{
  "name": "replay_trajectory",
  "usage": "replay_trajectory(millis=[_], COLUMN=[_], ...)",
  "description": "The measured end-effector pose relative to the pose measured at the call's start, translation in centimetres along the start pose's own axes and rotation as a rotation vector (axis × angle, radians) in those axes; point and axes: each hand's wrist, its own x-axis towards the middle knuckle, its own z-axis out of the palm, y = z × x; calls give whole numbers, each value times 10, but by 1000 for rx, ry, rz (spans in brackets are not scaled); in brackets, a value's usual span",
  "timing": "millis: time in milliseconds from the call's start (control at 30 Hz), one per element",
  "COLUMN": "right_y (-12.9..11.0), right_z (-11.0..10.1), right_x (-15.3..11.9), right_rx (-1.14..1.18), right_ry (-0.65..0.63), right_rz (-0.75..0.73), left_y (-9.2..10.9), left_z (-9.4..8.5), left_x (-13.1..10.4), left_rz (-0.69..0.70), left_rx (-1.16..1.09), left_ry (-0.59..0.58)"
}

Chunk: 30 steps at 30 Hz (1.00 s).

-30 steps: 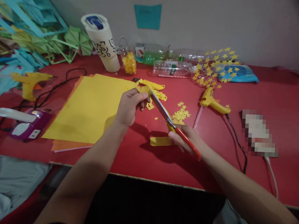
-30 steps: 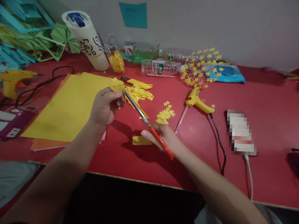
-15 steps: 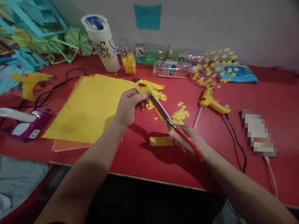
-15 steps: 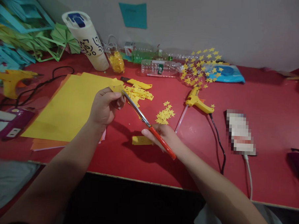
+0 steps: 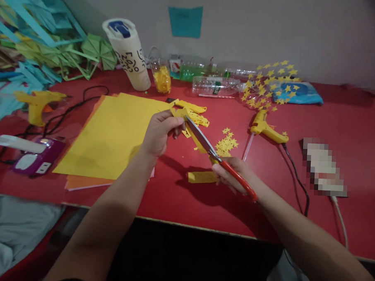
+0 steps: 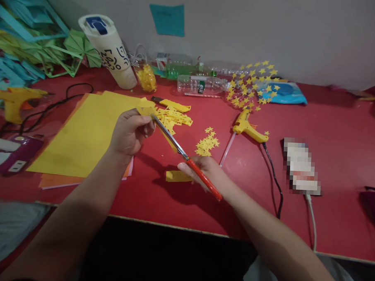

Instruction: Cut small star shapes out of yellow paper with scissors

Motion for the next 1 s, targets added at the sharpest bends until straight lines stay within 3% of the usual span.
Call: replay_trajectory(millis=[1000], right_y=[-4], right_z=[-1], right_x=[0], right_rx=[12], right_ry=[11], right_rz=[76], left_y=[3], left_z=[-2], left_x=[1], left_rz=[-3], left_rx=[-17], left_ry=[-17])
